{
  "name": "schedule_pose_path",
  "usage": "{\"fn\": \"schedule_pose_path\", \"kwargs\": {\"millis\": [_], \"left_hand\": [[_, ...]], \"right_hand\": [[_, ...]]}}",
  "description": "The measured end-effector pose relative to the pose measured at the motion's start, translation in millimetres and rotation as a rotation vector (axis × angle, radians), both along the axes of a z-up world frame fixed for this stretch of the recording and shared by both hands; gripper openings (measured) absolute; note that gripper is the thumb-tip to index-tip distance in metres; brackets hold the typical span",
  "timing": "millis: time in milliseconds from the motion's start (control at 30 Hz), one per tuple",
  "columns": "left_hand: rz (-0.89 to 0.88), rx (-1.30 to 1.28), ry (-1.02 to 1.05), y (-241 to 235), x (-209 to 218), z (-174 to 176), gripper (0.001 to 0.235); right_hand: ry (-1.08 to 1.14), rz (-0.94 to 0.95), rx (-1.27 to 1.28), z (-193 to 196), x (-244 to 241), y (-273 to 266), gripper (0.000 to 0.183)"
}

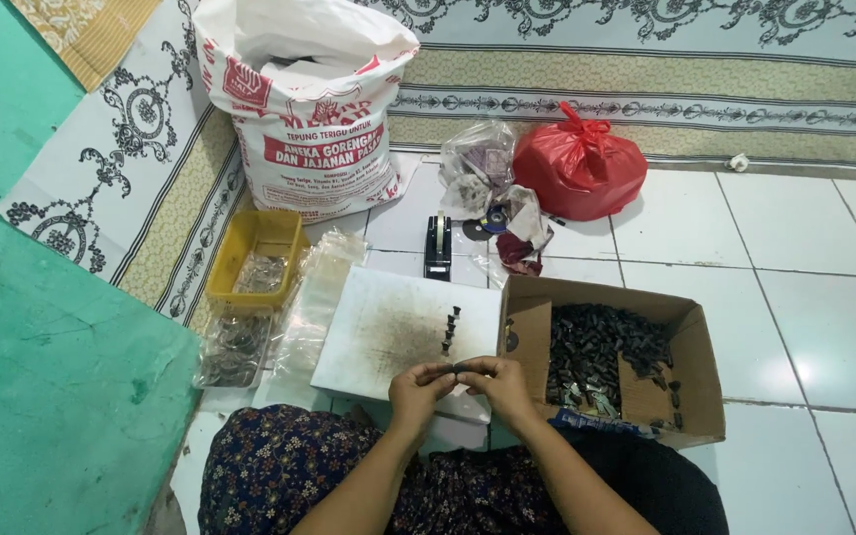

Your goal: The person sits on the floor and sorts small dark metal parts from a cardboard box, placing them one by one onto a white board. They also handle a clear plastic bag containing silver-colored parts, opening and closing it before returning to sorting the dark parts.

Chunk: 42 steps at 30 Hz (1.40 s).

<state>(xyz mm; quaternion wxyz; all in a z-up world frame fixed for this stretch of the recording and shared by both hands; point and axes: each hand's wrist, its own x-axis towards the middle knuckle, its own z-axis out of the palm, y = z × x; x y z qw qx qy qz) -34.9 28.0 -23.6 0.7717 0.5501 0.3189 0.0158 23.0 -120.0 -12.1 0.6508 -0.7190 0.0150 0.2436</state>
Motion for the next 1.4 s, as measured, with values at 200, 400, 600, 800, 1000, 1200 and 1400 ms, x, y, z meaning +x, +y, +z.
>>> {"fn": "schedule_pose_path", "kwargs": {"millis": [200, 400, 600, 800, 1000, 1200, 1400], "left_hand": [[-0.110, 0.454, 0.058, 9, 8, 5, 0.022], [0.021, 0.692, -0.112, 8, 22, 11, 0.017], [-0.063, 0.772, -0.212, -5, 20, 13, 0.015], [-0.069, 0.782, -0.260, -7, 21, -2, 0.016], [-0.107, 0.807, -0.293, -13, 23, -5, 0.017], [-0.196, 0.811, -0.361, -34, 34, 3, 0.016], [-0.388, 0.799, -0.484, -98, 91, 10, 0.014]], "right_hand": [[-0.123, -0.018, -0.163, -33, 12, 8, 0.027], [-0.384, -0.178, -0.317, -27, 45, 4, 0.016], [-0.691, -0.133, -0.585, -47, 81, 17, 0.013], [-0.737, -0.079, -0.617, -56, 89, 18, 0.016], [-0.728, -0.024, -0.721, -82, 103, 15, 0.019], [-0.644, -0.063, -0.621, -73, 106, -1, 0.028], [-0.521, -0.040, -0.754, -40, 127, -92, 0.026]]}}
